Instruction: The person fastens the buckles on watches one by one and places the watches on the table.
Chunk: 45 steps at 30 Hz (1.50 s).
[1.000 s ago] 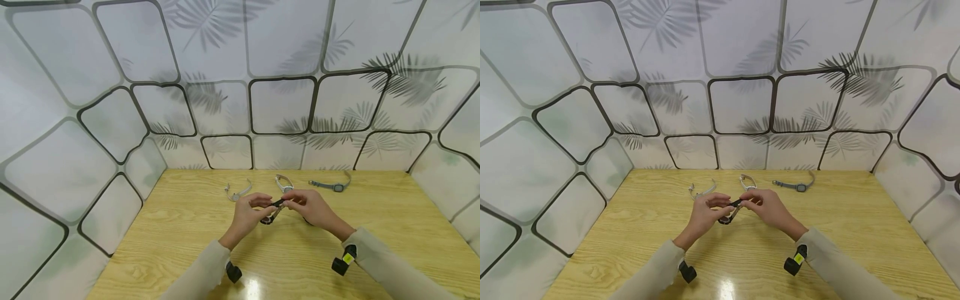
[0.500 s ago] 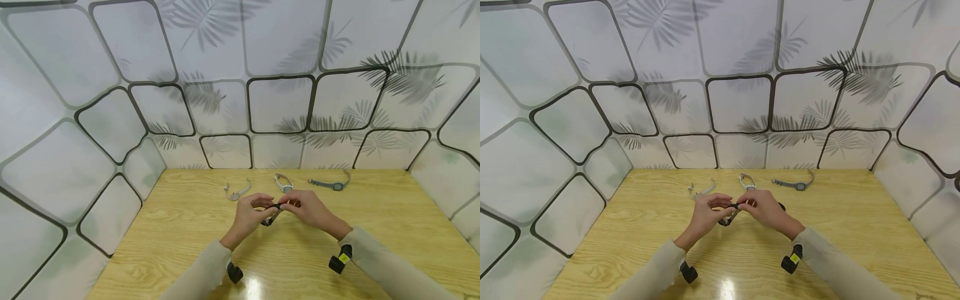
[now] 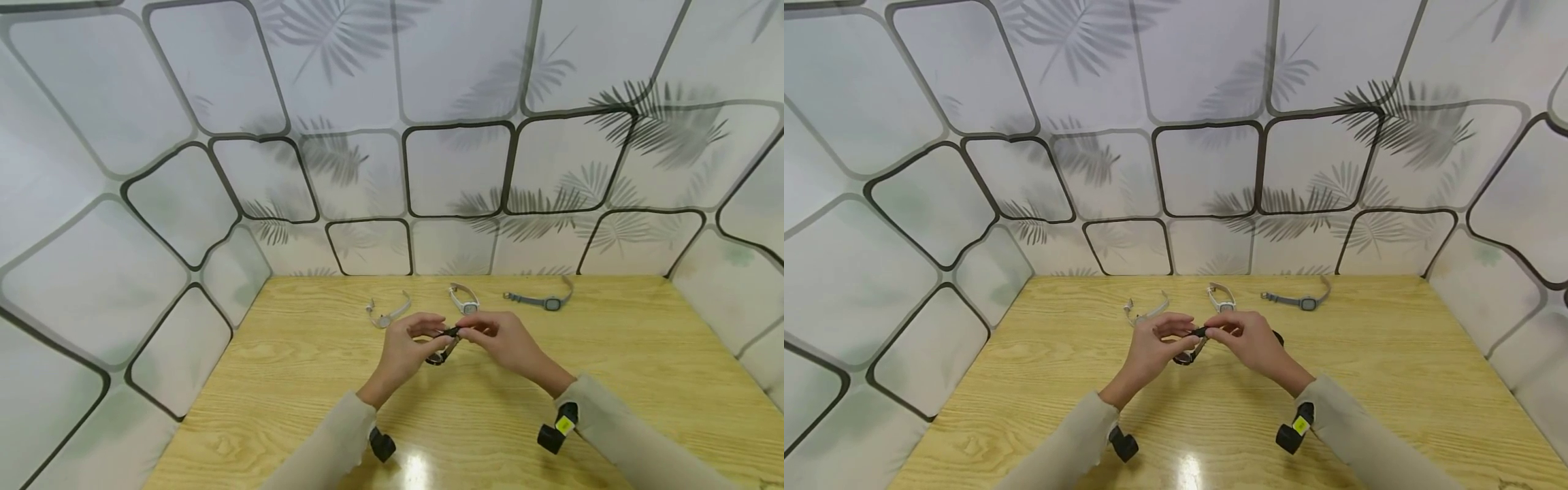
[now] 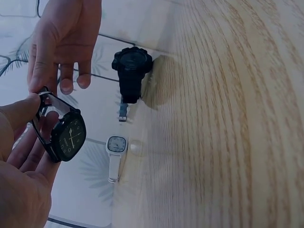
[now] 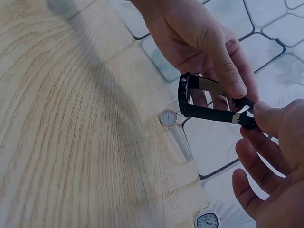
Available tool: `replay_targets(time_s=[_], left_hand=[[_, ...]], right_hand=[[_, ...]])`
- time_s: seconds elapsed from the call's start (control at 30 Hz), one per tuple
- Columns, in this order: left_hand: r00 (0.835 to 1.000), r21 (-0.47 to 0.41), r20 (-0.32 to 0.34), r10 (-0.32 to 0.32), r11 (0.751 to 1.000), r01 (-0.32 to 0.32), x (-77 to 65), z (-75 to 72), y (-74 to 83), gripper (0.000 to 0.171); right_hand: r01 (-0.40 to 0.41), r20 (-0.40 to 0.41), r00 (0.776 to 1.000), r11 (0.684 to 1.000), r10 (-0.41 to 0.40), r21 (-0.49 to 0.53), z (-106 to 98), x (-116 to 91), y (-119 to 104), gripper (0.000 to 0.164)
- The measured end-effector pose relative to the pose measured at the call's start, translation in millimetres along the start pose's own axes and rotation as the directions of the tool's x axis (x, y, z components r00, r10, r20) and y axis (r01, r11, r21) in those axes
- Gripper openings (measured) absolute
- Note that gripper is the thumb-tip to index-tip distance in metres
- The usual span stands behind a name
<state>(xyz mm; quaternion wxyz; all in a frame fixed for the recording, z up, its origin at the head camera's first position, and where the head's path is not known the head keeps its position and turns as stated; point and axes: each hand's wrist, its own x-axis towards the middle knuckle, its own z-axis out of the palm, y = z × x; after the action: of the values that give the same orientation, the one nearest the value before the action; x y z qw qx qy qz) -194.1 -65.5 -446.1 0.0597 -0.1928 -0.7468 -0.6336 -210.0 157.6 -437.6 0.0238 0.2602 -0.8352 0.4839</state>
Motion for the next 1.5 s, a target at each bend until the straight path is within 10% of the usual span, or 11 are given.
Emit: replay_targets(time_s=[0.63,1.17,1.5], left_hand=[[0.999,0.025,0.026,0.027,0.999,-0.028,-1.4,0.6,14.3,0.026],[1.0,-0.006,-0.002,0.018,1.0,-0.018,-6.1,-1.1,25.4,0.026],[1.0,0.038,0.006,0.016,0.999,-0.016,-5.2,3.0,30.1,0.026]], right_hand=[[0.118,0.011,0.993,0.983,-0.118,-0.142,4,0,0,0.013],[0.022,-0.01,1.0,0.999,-0.022,0.046,6,-7,11,0.018],[0.071,0.003,0.997,0.997,-0.071,-0.029,6,-8,10,0.014]])
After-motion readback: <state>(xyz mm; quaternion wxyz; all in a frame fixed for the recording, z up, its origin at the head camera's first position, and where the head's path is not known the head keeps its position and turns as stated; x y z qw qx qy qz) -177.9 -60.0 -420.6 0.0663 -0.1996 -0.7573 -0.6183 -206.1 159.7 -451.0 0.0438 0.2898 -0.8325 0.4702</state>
